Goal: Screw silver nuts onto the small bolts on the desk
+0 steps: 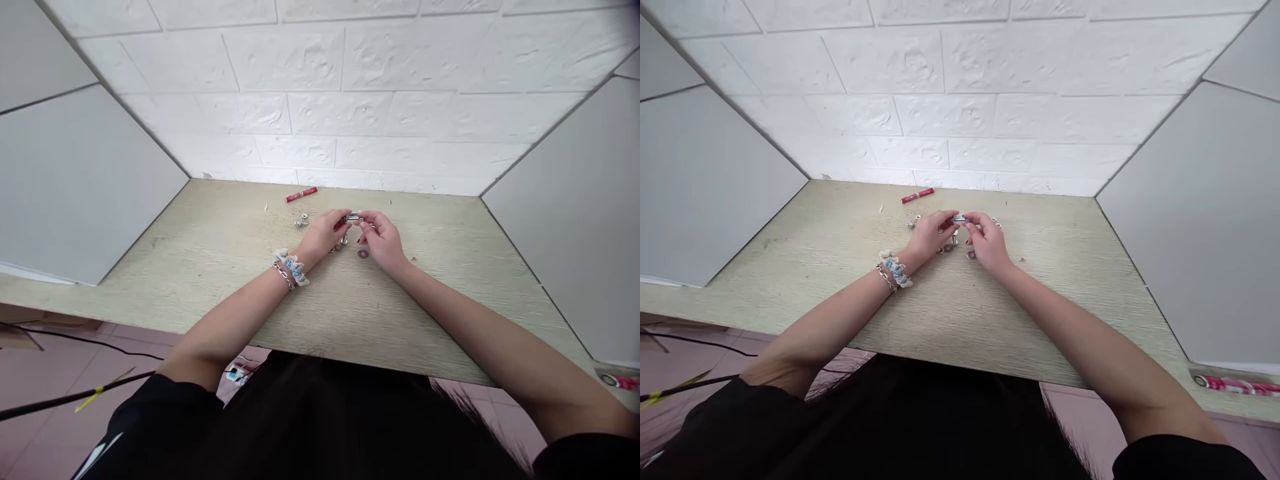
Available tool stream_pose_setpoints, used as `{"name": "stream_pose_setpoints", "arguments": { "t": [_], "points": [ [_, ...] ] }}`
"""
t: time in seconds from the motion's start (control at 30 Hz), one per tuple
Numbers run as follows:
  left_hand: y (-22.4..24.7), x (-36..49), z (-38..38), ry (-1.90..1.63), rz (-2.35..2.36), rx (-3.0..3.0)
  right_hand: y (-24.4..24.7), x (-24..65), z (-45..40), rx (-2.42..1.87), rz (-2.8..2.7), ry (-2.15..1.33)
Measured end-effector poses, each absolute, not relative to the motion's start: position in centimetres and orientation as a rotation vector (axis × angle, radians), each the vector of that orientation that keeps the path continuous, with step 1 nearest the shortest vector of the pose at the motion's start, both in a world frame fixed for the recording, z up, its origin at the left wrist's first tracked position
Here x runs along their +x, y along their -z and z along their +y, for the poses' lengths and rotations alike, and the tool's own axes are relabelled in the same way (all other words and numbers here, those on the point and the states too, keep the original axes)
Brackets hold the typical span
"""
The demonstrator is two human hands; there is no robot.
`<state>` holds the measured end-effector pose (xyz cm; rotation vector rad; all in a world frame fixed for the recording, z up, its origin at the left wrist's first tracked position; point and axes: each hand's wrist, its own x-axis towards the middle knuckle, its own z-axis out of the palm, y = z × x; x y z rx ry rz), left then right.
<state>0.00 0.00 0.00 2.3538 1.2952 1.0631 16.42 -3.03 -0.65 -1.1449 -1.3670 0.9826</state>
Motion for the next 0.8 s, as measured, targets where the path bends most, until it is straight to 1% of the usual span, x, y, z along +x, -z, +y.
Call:
{"name": "stream_pose_setpoints", "arguments": {
  "t": [0.4,0.8],
  "points": [
    [0.2,0.1,0.1,-1.075,1.226,2.425,1.7,16.8,-2.3,-1.12,-1.457,-0.846],
    [0.3,0.0,0.1,-1.11,1.22,2.437,1.4,16.6,-2.6,-1.101,-1.473,-0.733]
  ]
}}
